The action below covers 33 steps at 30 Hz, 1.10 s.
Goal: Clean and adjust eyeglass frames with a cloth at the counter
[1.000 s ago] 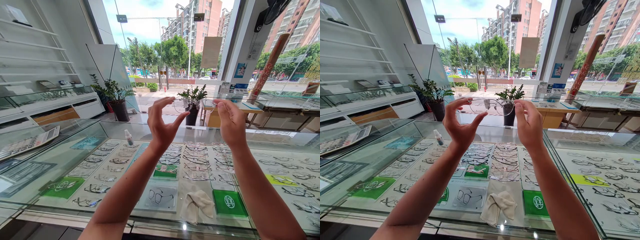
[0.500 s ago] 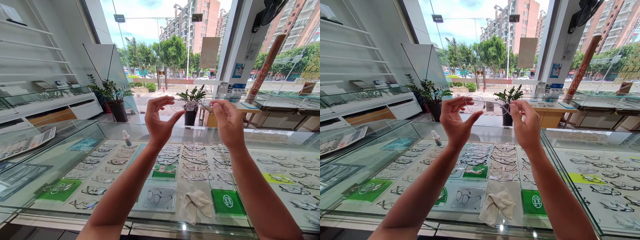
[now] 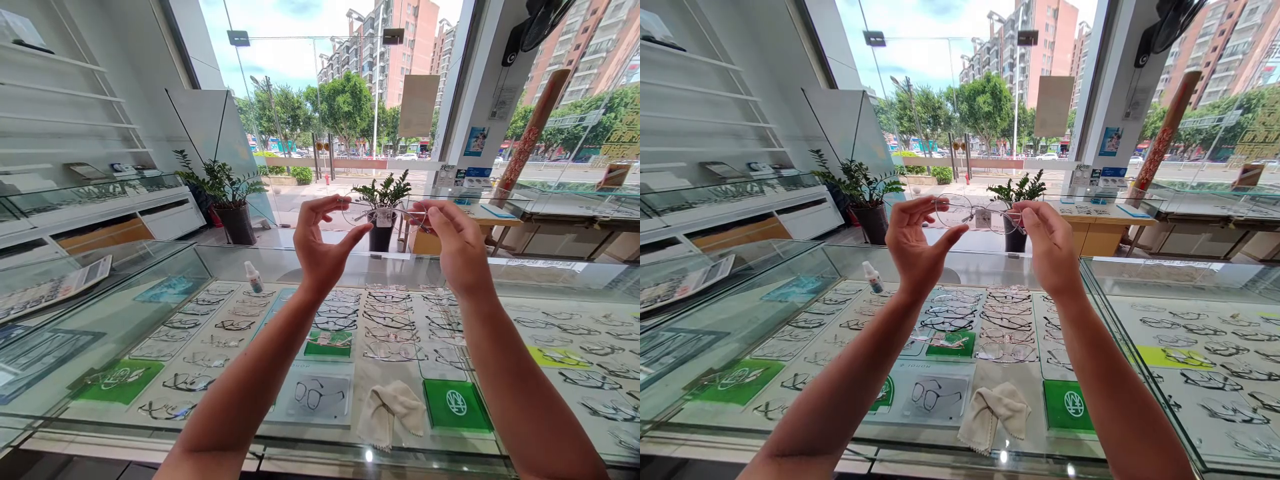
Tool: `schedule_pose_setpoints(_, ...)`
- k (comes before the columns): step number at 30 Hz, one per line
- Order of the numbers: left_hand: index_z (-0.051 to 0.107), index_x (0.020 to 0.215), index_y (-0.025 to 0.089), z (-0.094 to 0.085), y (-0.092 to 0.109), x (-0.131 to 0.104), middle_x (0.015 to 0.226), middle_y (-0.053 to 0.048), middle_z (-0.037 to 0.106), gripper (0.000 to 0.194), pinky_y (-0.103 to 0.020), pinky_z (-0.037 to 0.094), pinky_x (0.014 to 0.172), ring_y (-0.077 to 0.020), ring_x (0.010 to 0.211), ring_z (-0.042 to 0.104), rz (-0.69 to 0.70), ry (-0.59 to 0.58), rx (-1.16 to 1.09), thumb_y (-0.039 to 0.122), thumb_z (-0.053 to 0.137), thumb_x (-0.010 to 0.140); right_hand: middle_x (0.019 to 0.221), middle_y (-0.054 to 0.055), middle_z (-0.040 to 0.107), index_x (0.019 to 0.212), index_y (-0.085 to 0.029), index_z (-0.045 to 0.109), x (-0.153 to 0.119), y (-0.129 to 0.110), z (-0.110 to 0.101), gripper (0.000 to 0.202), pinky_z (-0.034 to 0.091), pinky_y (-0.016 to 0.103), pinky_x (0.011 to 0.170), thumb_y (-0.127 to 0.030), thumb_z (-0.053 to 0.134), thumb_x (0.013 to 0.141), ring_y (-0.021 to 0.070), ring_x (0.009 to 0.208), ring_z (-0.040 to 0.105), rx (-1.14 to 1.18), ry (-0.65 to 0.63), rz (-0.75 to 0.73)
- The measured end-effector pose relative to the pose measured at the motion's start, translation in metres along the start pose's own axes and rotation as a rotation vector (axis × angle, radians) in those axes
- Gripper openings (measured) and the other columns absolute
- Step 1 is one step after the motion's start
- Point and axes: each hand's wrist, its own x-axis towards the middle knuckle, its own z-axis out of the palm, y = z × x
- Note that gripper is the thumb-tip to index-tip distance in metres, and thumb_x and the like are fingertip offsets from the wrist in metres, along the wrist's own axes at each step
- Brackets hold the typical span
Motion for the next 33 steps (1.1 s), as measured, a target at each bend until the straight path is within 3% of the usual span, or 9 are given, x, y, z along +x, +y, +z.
schedule_pose_setpoints(9,0.060,0.127,0.027,0.002,-0.008,-0.005,0.125,-0.010,0.080,0.057,-0.042,0.057,0.091,-0.0251,0.115,0.077,-0.076,-0.055,0.009,0.048,0.092,0.085,0.119,0.005,0.084,0.117,-0.029,0.076,0.003,0.006,-0.001,0.023,0.065,0.052,0.105,-0.034,0.056,0.106,0.0260,0.116,0.080,0.148,-0.082,0.095)
schedule_pose_setpoints(15,0.060,0.127,0.028,0.003,-0.010,-0.007,0.124,-0.010,0.079,0.057,-0.044,0.059,0.096,-0.0252,0.114,0.077,-0.092,-0.064,0.006,0.047,0.092,0.084,0.123,0.007,0.084,0.120,-0.027,0.077,0.003,0.008,0.000,0.026,0.062,0.053,0.111,-0.035,0.058,0.105,0.0269,0.120,0.079,0.138,-0.077,0.103)
schedule_pose_setpoints(19,0.062,0.125,0.027,0.001,-0.007,-0.003,0.122,-0.009,0.080,0.056,-0.043,0.060,0.095,-0.0244,0.111,0.078,-0.092,-0.063,-0.031,0.046,0.093,0.083,0.123,0.007,0.084,0.118,-0.027,0.078,0.005,0.006,-0.005,0.026,0.064,0.052,0.106,-0.035,0.058,0.103,0.0270,0.119,0.079,0.166,-0.101,0.144)
schedule_pose_setpoints(21,0.063,0.125,0.027,-0.004,-0.004,0.002,0.121,-0.009,0.081,0.057,-0.043,0.061,0.093,-0.0242,0.109,0.079,-0.093,-0.118,-0.080,0.046,0.095,0.082,0.120,0.007,0.084,0.114,-0.028,0.079,0.007,0.003,-0.010,0.026,0.064,0.051,0.103,-0.039,0.060,0.102,0.0270,0.116,0.080,0.209,-0.151,0.181)
schedule_pose_setpoints(27,0.069,0.125,0.026,-0.019,0.008,0.016,0.120,-0.011,0.083,0.061,-0.044,0.061,0.093,-0.0278,0.112,0.079,-0.079,-0.453,-0.116,0.050,0.097,0.077,0.114,0.006,0.085,0.097,-0.027,0.082,0.011,-0.003,-0.026,0.023,0.062,0.048,0.100,-0.049,0.075,0.095,0.0264,0.105,0.079,0.171,-0.389,0.254)
schedule_pose_setpoints(33,0.069,0.130,0.028,-0.020,0.010,0.017,0.123,-0.011,0.082,0.061,-0.043,0.060,0.094,-0.0283,0.115,0.079,-0.048,-0.535,-0.074,0.052,0.095,0.080,0.095,0.002,0.086,0.092,-0.028,0.085,0.008,-0.004,-0.023,0.017,0.062,0.045,0.096,-0.045,0.084,0.090,0.0227,0.093,0.079,0.106,-0.570,0.269)
